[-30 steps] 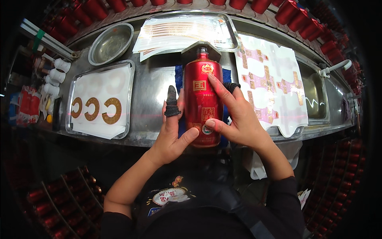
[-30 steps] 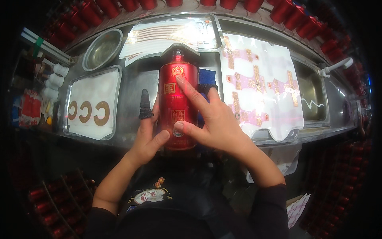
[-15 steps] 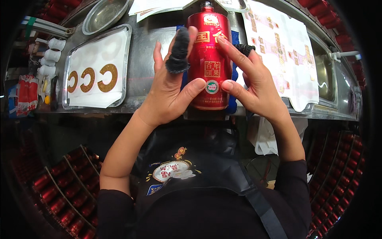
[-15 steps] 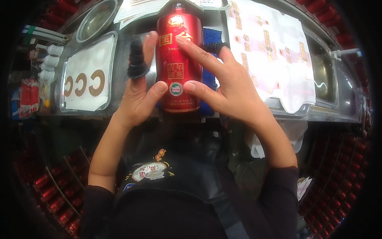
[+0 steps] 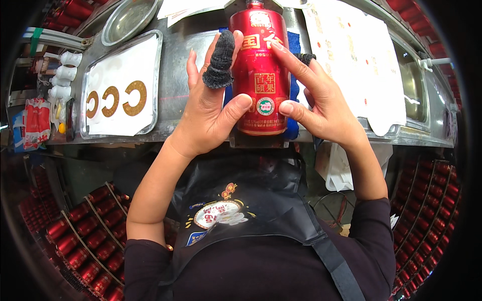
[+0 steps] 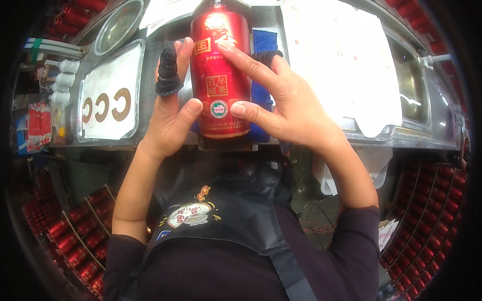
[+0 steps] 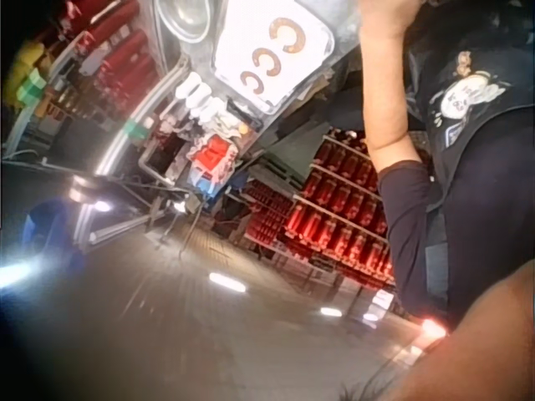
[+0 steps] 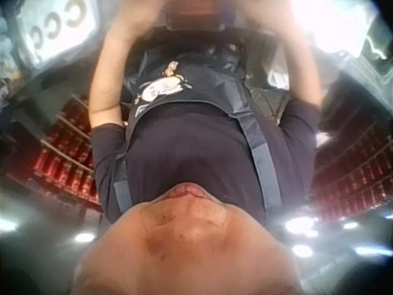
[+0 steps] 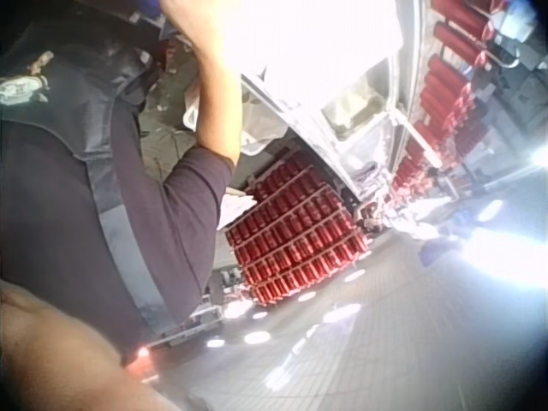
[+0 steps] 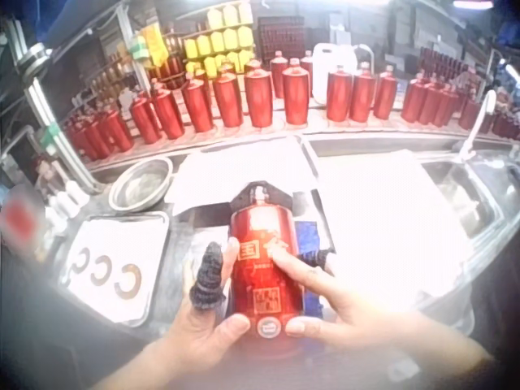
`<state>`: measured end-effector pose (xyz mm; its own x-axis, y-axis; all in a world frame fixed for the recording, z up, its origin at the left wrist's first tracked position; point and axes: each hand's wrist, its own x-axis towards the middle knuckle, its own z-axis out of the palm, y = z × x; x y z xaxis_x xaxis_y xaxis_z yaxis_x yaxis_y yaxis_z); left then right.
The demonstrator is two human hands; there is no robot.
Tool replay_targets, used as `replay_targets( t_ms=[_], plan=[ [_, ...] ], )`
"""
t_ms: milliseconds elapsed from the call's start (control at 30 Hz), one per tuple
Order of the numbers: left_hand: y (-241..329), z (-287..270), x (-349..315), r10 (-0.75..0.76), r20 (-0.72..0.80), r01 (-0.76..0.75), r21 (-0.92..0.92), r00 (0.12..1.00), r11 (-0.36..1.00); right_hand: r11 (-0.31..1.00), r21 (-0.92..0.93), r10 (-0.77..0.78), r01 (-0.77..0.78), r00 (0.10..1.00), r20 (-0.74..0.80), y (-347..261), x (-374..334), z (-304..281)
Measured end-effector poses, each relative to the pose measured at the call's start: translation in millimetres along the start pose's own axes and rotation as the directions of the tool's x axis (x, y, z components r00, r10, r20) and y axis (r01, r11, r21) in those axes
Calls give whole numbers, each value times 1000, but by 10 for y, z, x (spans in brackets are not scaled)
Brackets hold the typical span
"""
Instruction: The person picks a red bottle, wipes it with a cloth, and applies a gold circular sticker to the neck. They smooth the sticker, peel off a backing strip, and place the finished bottle on a shelf. The process is repeated with a second bottle.
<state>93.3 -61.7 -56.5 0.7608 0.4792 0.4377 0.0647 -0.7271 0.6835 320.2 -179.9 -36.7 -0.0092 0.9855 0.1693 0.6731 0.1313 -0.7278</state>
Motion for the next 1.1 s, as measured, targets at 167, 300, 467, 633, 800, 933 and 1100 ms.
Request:
replay_targets(
  t_ms=[167,300,467,633,800,933,1100],
  plan=[
    [-31,13,-20,5,55,-7,38,998,999,1000,-23,-13,13,1000,-2,0,-20,31],
    [-15,26,-27,24,46,-25,30,999,999,1000,-3,-21,21,1000,15,24,-35,15],
    [64,124,-49,-206,42,201,-480,978,854,962,253,93,-98,995,33,44,-53,11],
    [71,171,-68,-229,49,217,-558,972,801,980,200,5,0,1000,-22,25,-68,76],
    [50,177,-105,-240,59,231,-564,969,793,981,188,49,-52,999,22,-5,-80,89],
    [0,176,-132,-231,46,222,-512,972,830,962,202,176,-182,983,50,-92,-86,37],
    [-60,39,-139,-233,-71,174,-469,970,866,996,-8,92,-93,991,-97,-268,-13,-52]
  ],
)
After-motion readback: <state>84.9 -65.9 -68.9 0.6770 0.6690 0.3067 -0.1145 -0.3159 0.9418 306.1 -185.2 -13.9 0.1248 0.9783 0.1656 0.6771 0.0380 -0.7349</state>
